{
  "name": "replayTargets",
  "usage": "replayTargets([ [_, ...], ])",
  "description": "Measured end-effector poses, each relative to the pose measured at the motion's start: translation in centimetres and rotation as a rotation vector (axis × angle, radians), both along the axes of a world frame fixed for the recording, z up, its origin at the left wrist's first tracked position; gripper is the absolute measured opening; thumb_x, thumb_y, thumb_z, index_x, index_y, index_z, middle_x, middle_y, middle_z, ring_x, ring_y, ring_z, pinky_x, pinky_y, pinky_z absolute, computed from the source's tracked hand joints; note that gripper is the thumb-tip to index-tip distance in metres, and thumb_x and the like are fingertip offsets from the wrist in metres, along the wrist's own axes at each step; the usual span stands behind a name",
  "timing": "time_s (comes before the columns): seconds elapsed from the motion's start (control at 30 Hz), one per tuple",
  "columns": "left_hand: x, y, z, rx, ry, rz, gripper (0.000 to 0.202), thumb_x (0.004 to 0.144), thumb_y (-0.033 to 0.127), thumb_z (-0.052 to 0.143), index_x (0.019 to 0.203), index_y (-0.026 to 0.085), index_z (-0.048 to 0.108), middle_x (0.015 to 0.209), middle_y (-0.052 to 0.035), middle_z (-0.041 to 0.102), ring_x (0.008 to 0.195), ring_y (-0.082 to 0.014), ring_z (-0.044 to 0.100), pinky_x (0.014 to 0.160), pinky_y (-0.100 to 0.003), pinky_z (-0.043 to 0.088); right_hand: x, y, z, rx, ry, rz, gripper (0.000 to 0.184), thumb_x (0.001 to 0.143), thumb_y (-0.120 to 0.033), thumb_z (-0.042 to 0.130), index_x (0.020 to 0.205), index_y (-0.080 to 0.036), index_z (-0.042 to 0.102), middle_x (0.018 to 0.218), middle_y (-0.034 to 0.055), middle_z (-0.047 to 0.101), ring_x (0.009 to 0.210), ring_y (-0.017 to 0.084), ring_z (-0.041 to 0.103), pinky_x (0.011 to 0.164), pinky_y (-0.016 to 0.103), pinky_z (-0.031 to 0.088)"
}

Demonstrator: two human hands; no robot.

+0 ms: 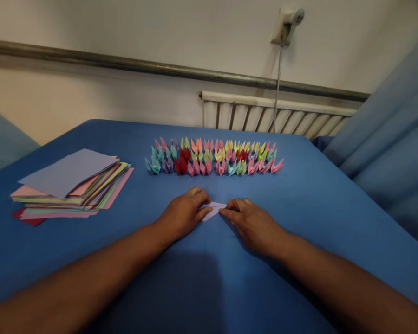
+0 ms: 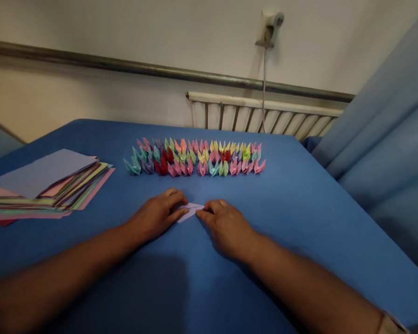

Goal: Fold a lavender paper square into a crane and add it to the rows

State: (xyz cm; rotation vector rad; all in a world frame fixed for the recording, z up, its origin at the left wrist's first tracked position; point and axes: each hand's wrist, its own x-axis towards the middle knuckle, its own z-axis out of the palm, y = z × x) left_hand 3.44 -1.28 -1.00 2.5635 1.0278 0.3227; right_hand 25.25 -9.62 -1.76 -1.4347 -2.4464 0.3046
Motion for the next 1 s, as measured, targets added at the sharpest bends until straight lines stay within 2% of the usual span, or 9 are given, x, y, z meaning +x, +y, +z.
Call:
replayTargets([
  [0.17, -0.1, -0.2, 0.3, 0.138, 0.106, -0.124, 0.025, 0.097, 0.032, 0.043, 0.106, 0.02, 0.062, 0.102, -0.0067, 0.059, 0.095, -0.0216, 0.056, 0.083, -0.033, 0.044, -0.5, -0.2, -0.5, 0.046, -0.055, -0.017, 0.043, 0.092, -0.014, 0.042, 0.133, -0.022, 0.053, 0.116, 0.012, 0.059, 0.094, 0.025, 0.052, 0.082, 0.038, 0.043],
  [0.33, 0.3, -0.7, 0.8, 0.244, 0.241, -0.138, 0.025, 0.097, 0.025, 0.041, 0.11, 0.018, 0.062, 0.105, -0.0086, 0.06, 0.095, -0.0229, 0.055, 0.078, -0.033, 0.044, -1.0, -0.3, -0.4, 0.052, -0.093, -0.054, 0.045, 0.092, -0.015, 0.044, 0.136, -0.021, 0.049, 0.114, 0.0116, 0.058, 0.094, 0.025, 0.05, 0.083, 0.038, 0.042],
  [0.47, 0.5, -0.9, 0.9, 0.314, 0.304, -0.147, 0.022, 0.096, 0.024, 0.043, 0.101, 0.017, 0.063, 0.096, -0.0068, 0.06, 0.088, -0.0225, 0.054, 0.071, -0.032, 0.043, -1.2, -0.3, 0.0, 0.039, -0.126, -0.057, 0.041, 0.095, -0.018, 0.042, 0.135, -0.02, 0.049, 0.112, 0.0101, 0.058, 0.093, 0.024, 0.05, 0.084, 0.037, 0.043],
  [0.63, 0.6, -0.8, 1.0, 0.356, 0.337, -0.163, 0.021, 0.095, 0.02, 0.042, 0.093, 0.017, 0.063, 0.089, -0.0047, 0.059, 0.082, -0.0207, 0.053, 0.066, -0.031, 0.038, -1.3, -0.3, 0.7, 0.028, -0.111, -0.064, 0.038, 0.097, -0.019, 0.037, 0.132, -0.018, 0.053, 0.112, 0.0095, 0.059, 0.096, 0.023, 0.051, 0.087, 0.036, 0.044],
  [0.8, 0.6, -0.8, 1.0, 0.361, 0.355, -0.166, 0.02, 0.095, 0.02, 0.043, 0.091, 0.018, 0.062, 0.089, -0.0042, 0.058, 0.08, -0.0206, 0.052, 0.064, -0.031, 0.036, -1.1, -0.4, 1.4, -0.033, -0.099, -0.078, 0.035, 0.096, -0.02, 0.041, 0.127, -0.018, 0.057, 0.11, 0.0092, 0.06, 0.099, 0.022, 0.052, 0.087, 0.035, 0.045],
  [1.0, 0.7, -1.0, 1.4, 0.345, 0.357, -0.161, 0.022, 0.095, 0.018, 0.041, 0.092, 0.017, 0.063, 0.09, -0.0045, 0.059, 0.08, -0.02, 0.052, 0.064, -0.031, 0.036, -0.9, -0.7, 1.8, -0.037, -0.144, -0.125, 0.034, 0.094, -0.022, 0.045, 0.124, -0.017, 0.06, 0.11, 0.0105, 0.061, 0.1, 0.023, 0.054, 0.087, 0.036, 0.046],
])
